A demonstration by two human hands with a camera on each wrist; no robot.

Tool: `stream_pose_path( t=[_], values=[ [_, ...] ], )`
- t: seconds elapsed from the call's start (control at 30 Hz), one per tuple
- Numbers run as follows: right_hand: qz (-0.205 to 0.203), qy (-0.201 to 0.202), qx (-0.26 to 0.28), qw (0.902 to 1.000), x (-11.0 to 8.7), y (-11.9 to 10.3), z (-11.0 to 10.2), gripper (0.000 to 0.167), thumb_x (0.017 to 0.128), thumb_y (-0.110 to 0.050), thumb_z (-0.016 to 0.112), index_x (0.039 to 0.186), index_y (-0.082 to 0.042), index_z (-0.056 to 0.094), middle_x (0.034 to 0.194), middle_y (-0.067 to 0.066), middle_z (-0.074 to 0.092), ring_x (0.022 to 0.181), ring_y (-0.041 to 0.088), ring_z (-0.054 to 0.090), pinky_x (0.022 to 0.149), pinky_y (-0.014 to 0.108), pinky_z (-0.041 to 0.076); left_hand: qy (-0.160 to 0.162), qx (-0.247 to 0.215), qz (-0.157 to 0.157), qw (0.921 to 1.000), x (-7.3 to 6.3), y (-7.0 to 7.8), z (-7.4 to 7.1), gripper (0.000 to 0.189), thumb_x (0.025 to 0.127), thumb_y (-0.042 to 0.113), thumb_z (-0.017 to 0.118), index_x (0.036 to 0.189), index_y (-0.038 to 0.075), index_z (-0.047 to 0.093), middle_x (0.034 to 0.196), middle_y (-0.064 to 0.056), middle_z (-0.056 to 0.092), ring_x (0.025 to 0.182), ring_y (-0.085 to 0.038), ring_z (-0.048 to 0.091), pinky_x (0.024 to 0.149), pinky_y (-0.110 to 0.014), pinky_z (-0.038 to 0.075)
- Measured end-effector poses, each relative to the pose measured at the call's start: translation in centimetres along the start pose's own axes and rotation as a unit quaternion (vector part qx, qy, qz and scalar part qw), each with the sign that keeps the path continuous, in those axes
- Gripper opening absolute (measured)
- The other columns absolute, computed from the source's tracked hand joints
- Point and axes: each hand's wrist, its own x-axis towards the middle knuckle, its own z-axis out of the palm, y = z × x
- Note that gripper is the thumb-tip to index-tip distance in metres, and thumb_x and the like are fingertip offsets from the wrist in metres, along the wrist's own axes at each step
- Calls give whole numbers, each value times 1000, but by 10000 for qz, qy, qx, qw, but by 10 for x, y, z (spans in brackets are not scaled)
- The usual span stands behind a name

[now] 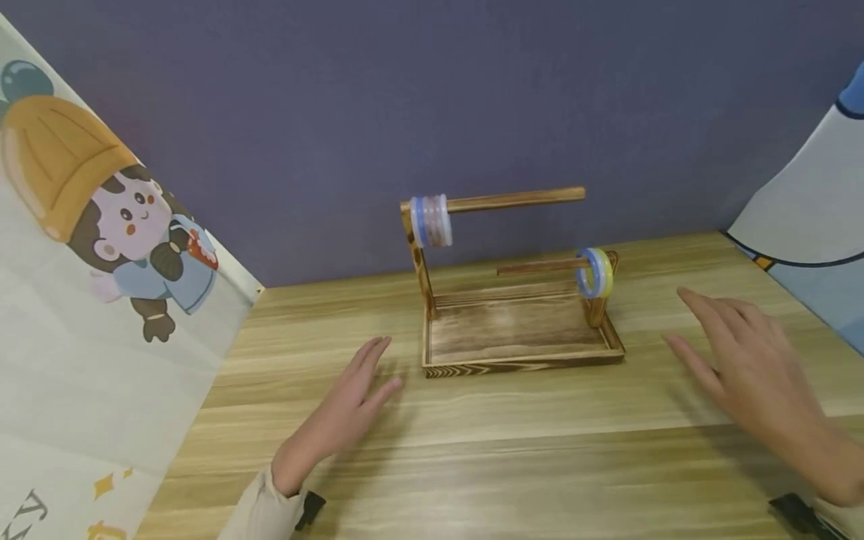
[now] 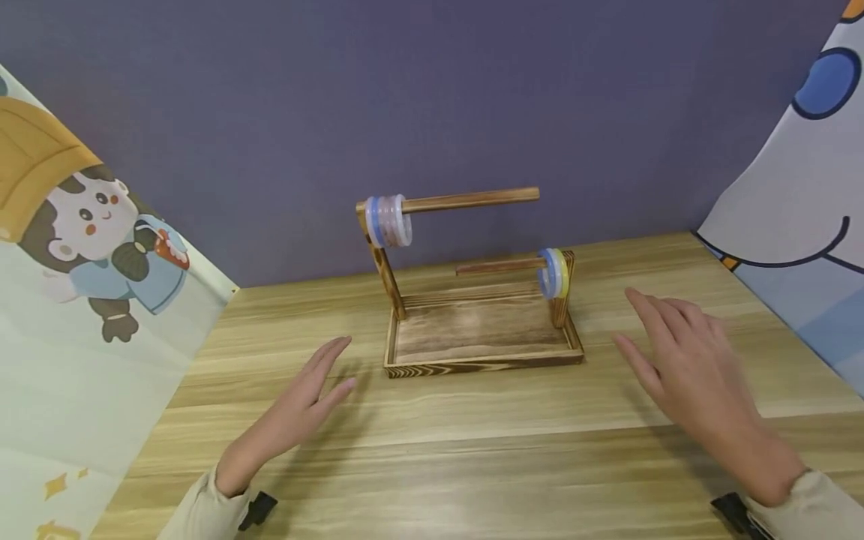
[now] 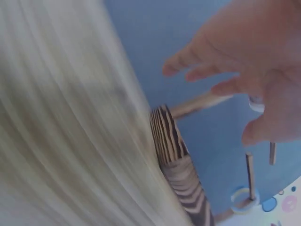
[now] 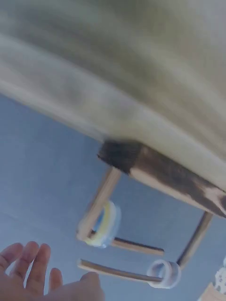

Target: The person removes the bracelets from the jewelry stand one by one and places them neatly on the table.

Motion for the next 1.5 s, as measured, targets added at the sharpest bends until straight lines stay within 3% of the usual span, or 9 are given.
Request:
stream_pose_path(
  t=[0.17,0.33,0.47,0.6,0.73,0.93,1.17,1.37,1.5],
  values=[
    [-427,406,271,9979,20,-19,5,71,103,-58,39,133,3,57,107,28,66,97,46,58,79,56,47,146,-1445,-170,9893,15,3,-1,54,104,24,56,152,8,38,155,-14,39,140,-31,41,111,-49,45],
    [-586,441,531,9959,41,-37,11,66,104,-54,40,133,2,58,109,25,66,99,43,59,78,57,51,535,-2288,-410,9711,30,1,2,44,100,10,60,142,1,51,143,-19,53,130,-33,54,106,-39,51],
    [-802,437,864,9921,58,-49,21,60,105,-48,41,130,3,59,113,24,66,101,42,61,81,56,53,626,-3059,-702,9474,39,-1,5,41,99,5,60,139,-1,53,141,-21,54,127,-37,55,98,-29,56],
    [-1025,468,1116,9874,74,-59,34,51,105,-39,46,123,6,63,107,23,67,91,35,65,69,49,59,658,-3695,-1081,9206,47,-4,7,43,97,-1,60,139,-4,53,141,-26,52,128,-40,53,95,-28,57],
    [-908,536,1392,9846,90,-70,47,43,104,-33,51,123,3,65,94,17,69,76,25,66,53,39,57,469,-4050,-1326,9034,57,-6,11,48,95,-1,62,141,-6,49,143,-26,51,126,-40,55,97,-32,57],
    [-700,428,1714,9818,117,-92,67,28,93,-7,67,120,3,66,89,13,70,74,21,63,56,34,56,167,-4118,-1479,8990,70,-10,20,53,93,1,64,143,-5,47,144,-25,49,125,-39,56,100,-38,56],
    [-60,175,2575,9661,151,-124,90,23,99,-11,62,116,2,68,92,11,69,76,19,61,61,33,56,92,-4323,-1602,8874,77,-16,27,56,91,-6,63,143,-8,44,142,-30,49,121,-43,58,99,-43,56],
    [456,114,3263,9441,172,-139,112,26,101,-17,61,117,1,69,95,11,70,78,18,64,63,30,57,-9,-4256,-1522,8920,80,-18,32,56,89,-7,65,142,-9,45,140,-30,51,115,-41,62,94,-41,59],
    [725,-141,3586,9306,176,-143,124,30,102,-22,58,122,-1,67,101,11,72,80,18,67,66,33,60,-38,-4067,-1499,9012,82,-16,35,55,87,-10,66,139,-11,47,134,-31,55,114,-41,63,91,-36,60]
  ],
)
